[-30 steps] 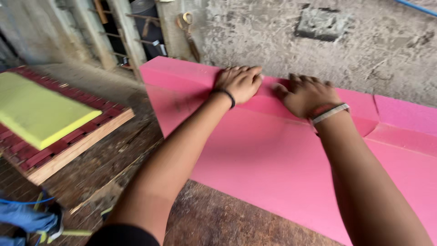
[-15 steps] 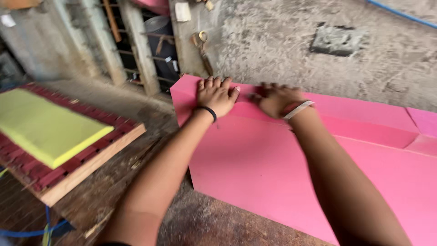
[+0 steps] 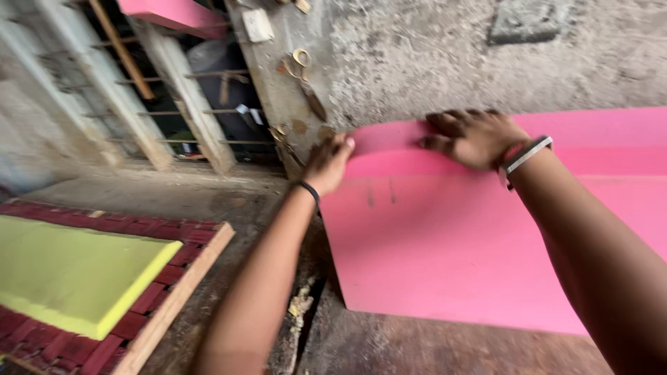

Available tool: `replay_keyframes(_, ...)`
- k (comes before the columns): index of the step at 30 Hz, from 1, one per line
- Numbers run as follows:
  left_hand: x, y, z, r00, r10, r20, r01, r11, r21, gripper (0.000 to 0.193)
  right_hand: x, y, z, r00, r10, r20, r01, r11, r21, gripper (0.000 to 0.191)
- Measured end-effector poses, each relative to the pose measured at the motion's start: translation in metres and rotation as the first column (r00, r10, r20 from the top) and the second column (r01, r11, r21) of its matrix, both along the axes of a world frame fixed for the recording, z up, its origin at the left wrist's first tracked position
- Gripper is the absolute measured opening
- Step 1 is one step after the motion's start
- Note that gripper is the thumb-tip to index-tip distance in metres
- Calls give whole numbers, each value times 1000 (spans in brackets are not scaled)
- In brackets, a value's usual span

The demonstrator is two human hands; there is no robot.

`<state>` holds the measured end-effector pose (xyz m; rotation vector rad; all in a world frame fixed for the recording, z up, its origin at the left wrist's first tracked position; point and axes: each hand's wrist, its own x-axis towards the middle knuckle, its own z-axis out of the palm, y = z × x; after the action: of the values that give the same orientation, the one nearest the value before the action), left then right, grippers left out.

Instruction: The person aligns and stacks long pink foam strips along the edges of large pink foam sheets on a workbench, pressing them flat and fitting pieces together. They lift and reposition the sheets, cut a thin foam strip with a knife, and carry a foam piece across the workshop toward a wooden frame with yellow foam.

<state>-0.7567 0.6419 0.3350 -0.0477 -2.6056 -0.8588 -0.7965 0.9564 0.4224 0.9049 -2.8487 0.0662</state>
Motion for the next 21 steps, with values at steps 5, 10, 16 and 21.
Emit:
replay_keyframes(5,-6,34,91,963,34,268,112,852,-511,63,-6,13,3,994,53,95,-44,995,-92,85)
replay_keyframes(10,-20,124,98,989,-10,146,82,863,-499,68,-21,10,-42,938,104,-330,-151,982,-118,85)
replay_keyframes(16,-15,121,93,988,-13,153,72,918,-389,61,-38,74,-11,998,56,18,-55,997,-62,83)
replay_keyframes(21,-11,123,100,970,43,241,58,915,-398,68,-61,239,11,993,-109,-40,112,991,77,74)
